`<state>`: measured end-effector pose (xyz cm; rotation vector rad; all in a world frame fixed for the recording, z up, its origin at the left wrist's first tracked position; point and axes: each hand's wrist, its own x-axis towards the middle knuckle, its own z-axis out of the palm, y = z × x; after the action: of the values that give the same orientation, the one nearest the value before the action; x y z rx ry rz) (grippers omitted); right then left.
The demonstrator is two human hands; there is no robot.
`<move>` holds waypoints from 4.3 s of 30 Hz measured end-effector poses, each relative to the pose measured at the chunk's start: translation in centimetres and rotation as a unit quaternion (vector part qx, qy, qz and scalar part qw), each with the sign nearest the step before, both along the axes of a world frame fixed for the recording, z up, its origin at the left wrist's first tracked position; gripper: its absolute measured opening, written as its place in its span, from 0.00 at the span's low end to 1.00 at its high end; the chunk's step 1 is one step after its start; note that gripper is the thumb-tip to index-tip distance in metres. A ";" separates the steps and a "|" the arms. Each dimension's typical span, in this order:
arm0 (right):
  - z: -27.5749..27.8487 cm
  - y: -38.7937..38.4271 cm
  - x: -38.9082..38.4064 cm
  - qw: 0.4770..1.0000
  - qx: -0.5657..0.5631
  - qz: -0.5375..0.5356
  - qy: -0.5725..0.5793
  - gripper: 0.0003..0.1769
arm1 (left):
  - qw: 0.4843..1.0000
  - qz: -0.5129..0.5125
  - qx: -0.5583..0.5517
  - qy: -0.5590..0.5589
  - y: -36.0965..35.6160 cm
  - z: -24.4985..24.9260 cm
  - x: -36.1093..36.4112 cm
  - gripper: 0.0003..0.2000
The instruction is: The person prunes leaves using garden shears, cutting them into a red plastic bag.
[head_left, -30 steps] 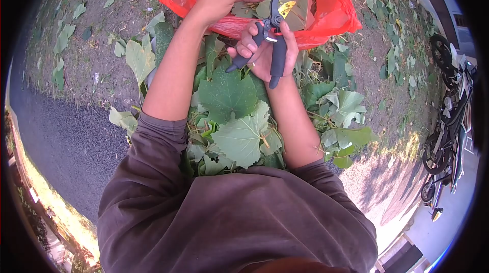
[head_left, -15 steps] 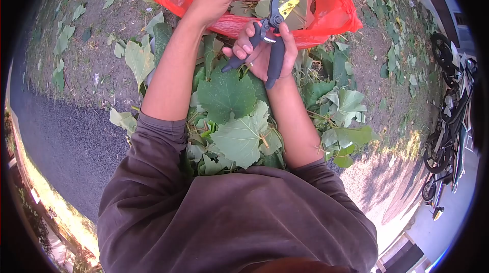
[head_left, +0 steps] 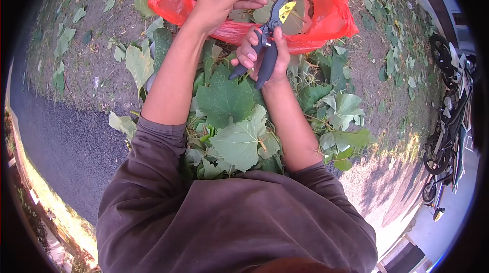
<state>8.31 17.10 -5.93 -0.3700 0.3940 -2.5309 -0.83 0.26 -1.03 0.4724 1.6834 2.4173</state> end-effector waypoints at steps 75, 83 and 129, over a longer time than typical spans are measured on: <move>1.4 0.4 0.1 0.997 0.047 -0.002 -0.068 0.29 | 0.980 0.174 -0.034 0.086 1.3 1.2 0.1 0.14; 7.7 0.0 0.9 0.980 0.100 -0.107 -0.135 0.28 | 0.972 0.205 0.094 0.066 -0.1 1.5 -0.5 0.14; 10.8 3.4 3.2 0.793 0.609 -0.033 -0.008 0.27 | 0.984 0.132 -0.085 0.089 -0.6 3.4 1.8 0.16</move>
<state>11.47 20.52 4.91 0.1874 1.8618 -1.7964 0.97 -0.36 2.34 0.4801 2.1315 2.4385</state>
